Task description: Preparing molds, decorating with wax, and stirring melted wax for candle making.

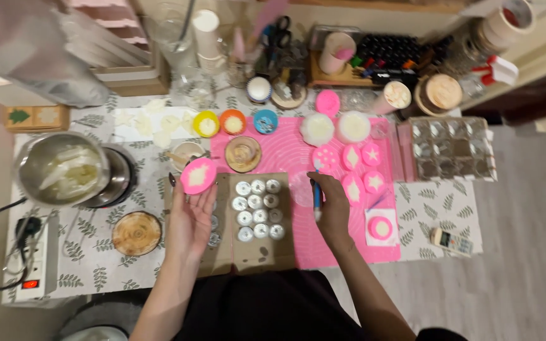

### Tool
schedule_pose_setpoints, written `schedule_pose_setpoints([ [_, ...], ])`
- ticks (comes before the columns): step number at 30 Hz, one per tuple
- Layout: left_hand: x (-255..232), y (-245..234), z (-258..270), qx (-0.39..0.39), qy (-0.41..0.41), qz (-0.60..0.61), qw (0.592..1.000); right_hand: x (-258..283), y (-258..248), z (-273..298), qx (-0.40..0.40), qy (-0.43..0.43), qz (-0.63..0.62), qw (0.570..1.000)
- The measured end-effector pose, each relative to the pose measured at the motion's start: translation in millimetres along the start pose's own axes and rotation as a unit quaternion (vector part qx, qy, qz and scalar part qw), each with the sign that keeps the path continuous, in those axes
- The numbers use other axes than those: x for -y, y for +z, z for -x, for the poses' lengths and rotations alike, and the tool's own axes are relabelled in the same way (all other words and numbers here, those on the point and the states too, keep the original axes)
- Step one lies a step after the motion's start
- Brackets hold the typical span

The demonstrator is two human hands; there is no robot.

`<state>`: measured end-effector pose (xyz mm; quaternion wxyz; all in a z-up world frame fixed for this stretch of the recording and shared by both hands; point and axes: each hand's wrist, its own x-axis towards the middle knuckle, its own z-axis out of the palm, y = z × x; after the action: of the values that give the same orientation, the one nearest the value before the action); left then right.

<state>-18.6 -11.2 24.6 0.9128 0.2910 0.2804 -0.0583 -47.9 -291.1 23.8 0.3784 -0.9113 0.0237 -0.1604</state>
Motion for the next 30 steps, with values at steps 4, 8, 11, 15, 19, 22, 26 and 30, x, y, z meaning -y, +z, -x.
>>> schedule_pose_setpoints([
  [4,7.4,3.7,6.9,0.008,-0.012,-0.013,1.0,-61.0,-0.7,29.5,0.031,0.02,0.088,0.995],
  [8,7.3,17.9,24.7,0.02,-0.012,-0.058,0.998,-97.7,6.1,58.3,0.095,-0.023,0.146,0.984],
  [11,8.3,26.5,35.3,0.039,-0.016,-0.099,0.994,-108.4,15.2,67.1,0.12,-0.033,0.174,0.977],
  [15,22.5,20.4,39.3,0.06,-0.036,-0.105,0.992,-112.1,28.9,74.7,0.119,-0.023,0.195,0.973],
  [19,29.2,22.4,48.9,0.066,-0.025,-0.11,0.991,-102.0,32.6,71.5,0.12,-0.013,0.197,0.973],
  [22,32.0,19.6,50.6,0.08,-0.018,-0.114,0.99,-84.6,32.8,65.0,0.099,-0.009,0.199,0.975],
  [26,36.2,13.5,50.5,0.066,-0.02,-0.124,0.99,-50.1,39.7,48.8,0.136,0.15,-0.062,0.977],
  [30,50.1,11.5,46.2,0.071,-0.029,-0.131,0.988,-3.9,29.1,32.3,0.224,0.304,-0.376,0.846],
])
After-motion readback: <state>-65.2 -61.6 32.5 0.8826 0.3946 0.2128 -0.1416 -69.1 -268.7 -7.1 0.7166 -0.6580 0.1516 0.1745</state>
